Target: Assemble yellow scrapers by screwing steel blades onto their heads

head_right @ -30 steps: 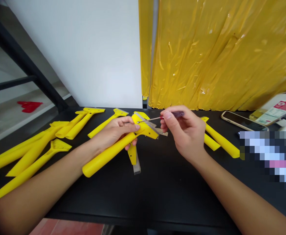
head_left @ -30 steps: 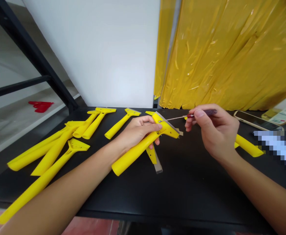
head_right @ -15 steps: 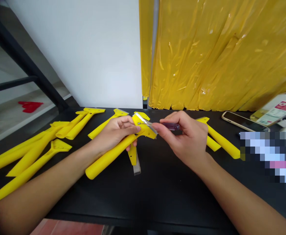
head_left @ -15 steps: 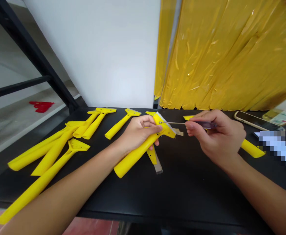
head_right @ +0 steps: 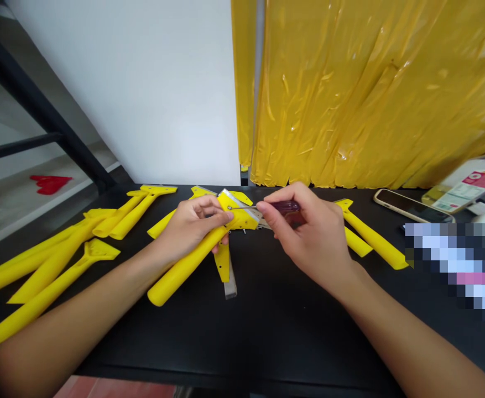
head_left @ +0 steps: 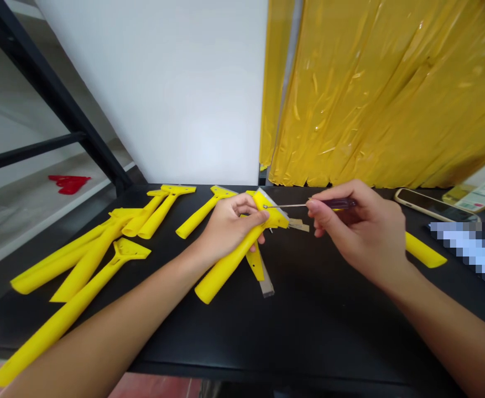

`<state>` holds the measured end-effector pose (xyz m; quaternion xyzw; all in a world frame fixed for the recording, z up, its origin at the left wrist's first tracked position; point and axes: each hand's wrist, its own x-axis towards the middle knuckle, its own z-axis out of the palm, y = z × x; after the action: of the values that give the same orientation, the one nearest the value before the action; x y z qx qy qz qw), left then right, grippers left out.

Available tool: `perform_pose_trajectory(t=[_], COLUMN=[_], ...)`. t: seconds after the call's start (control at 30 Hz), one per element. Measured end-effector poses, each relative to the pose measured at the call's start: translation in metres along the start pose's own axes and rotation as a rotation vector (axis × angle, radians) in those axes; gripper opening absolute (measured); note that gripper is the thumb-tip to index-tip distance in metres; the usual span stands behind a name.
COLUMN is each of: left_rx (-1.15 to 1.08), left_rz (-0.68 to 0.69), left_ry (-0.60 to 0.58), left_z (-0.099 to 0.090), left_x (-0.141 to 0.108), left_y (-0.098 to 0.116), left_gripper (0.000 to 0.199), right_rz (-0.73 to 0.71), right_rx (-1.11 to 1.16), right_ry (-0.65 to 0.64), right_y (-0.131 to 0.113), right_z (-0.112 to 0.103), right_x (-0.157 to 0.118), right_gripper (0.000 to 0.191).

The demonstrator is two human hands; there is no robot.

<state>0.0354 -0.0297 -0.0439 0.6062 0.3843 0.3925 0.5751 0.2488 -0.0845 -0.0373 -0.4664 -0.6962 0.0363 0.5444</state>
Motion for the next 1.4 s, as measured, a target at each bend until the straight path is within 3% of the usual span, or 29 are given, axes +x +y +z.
perform_pose_trajectory(t=[0.27,0.63,0.77,0.97,1.4], left_rx=[-0.031,-0.015,-0.004,0.024,0.195], left_rz=[-0.007,0.064,0.088,0.098,0.214], left_ry=[0.018,0.049,0.092,0.134,0.197], left_z=[-0.002,-0.001,-0.004,-0.006,-0.005], left_x=[0.001,0.003,0.005,0.008,0.007], left_y=[0.000,-0.006,-0.010,-0.012,-0.016], left_gripper=[0.024,0.023,0.024,0.025,0.018], right_rz=[-0.059,0.096,0.030,-0.057,-0.115], right_rx=[-0.113,-0.103,-0.254,-0.484,-0.579], right_ry=[0.064,0.065,0.011,-0.228,-0.282], right_y=[0.005,0.001,0.001,0.010,0.010], right_z=[0.006,0.009,0.005,0.004,0.005], right_x=[-0.007,-0.005,0.001,0.006,0.000], right_gripper=[0.020,0.032,0.031,0.021,0.040])
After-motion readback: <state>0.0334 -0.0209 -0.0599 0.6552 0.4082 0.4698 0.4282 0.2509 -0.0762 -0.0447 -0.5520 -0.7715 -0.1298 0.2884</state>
